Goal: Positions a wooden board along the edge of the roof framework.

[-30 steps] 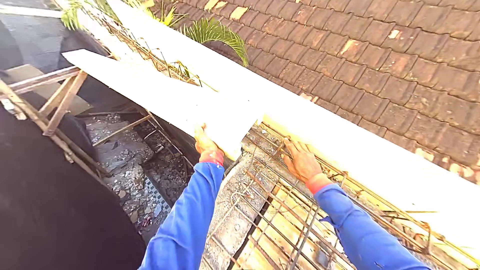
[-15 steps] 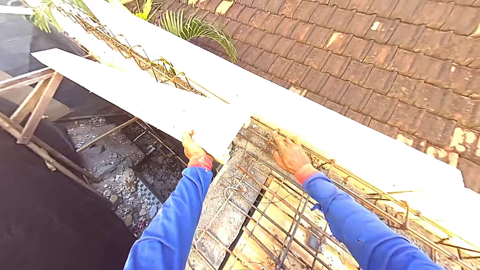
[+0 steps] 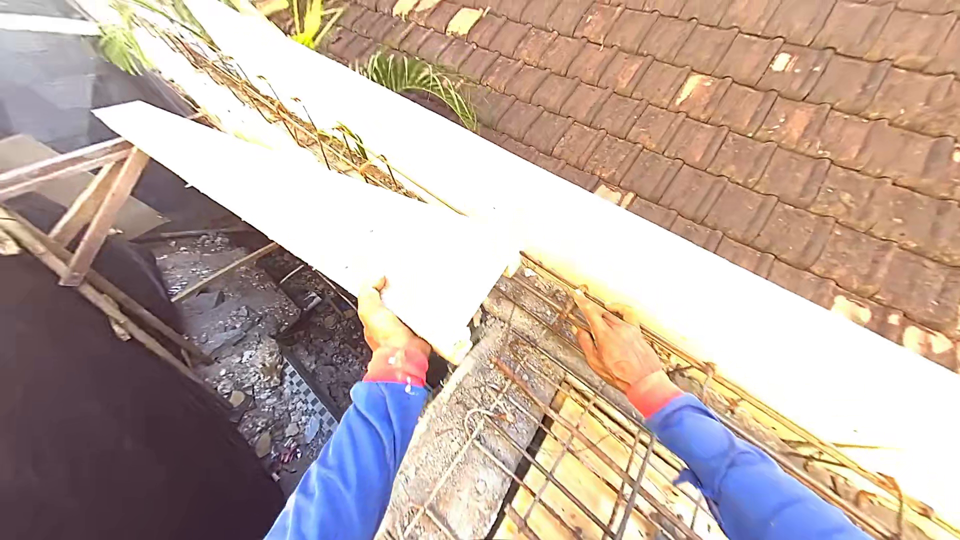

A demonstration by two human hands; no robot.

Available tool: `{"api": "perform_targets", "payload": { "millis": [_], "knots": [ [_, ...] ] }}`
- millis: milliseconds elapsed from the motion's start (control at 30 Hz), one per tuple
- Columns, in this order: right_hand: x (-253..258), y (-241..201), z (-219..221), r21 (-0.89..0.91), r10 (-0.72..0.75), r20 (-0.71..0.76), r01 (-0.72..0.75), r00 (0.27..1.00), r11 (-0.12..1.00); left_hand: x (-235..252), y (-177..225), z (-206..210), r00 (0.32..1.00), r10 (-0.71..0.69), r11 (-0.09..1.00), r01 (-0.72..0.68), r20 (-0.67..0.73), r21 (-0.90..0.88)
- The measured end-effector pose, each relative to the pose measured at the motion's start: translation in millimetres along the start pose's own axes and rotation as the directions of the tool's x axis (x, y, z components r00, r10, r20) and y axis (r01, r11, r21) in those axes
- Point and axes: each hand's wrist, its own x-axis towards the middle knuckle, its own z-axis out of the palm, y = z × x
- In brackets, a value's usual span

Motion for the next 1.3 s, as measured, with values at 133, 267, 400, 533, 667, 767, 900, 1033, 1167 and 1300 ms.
{"api": "perform_targets", "payload": {
  "millis": [133,267,400,533,667,767,900,1033,1167,1300],
  "knots": [
    [0.2,-1.7,3.8,-0.031,-0.029,-0.066,0.027,0.997,0.999,11.9,36.6,5.1,0.999,0.014,1.000,-0.014,0.031,-0.014],
    [-1.1,-5.4,1.0,-0.054,-0.010,-0.038,0.008,0.999,0.998,39.3,69.9,21.3,0.996,0.069,0.996,-0.065,0.056,-0.059],
    [1.4,-2.8,3.8,-0.069,-0.012,-0.054,0.008,0.998,0.998,63.9,85.1,63.0,0.995,0.102,0.992,-0.102,0.008,-0.071],
    [0.7,-7.3,1.0,-0.054,-0.001,-0.040,-0.001,0.999,0.999,74.0,78.3,99.8,0.998,0.043,0.997,-0.046,-0.054,-0.063],
    [-0.4,-2.3,6.5,-0.043,-0.025,-0.109,0.021,0.994,0.999,82.7,63.5,109.6,0.994,0.022,0.999,-0.026,-0.109,-0.038],
    [-0.6,-7.7,10.7,-0.050,-0.046,-0.157,0.038,0.987,0.998,84.2,52.9,87.0,0.992,0.011,0.999,-0.006,-0.122,0.041],
    [0.8,-6.3,13.4,-0.087,-0.055,-0.186,0.040,0.981,0.995,85.6,39.3,83.5,0.986,0.029,0.999,-0.024,-0.166,0.034],
    [-1.2,-5.8,14.0,-0.091,-0.063,-0.194,0.046,0.979,0.995,76.5,41.1,73.0,0.993,0.022,0.992,-0.008,-0.114,0.125],
    [-3.4,-4.7,16.0,-0.103,-0.071,-0.216,0.049,0.974,0.993,61.4,43.5,66.1,0.995,-0.026,0.993,0.036,-0.095,0.110],
    [-3.9,-1.9,15.4,-0.092,-0.058,-0.201,0.040,0.978,0.995,60.1,27.4,53.4,0.998,-0.030,0.987,0.038,-0.055,0.155]
  ]
}}
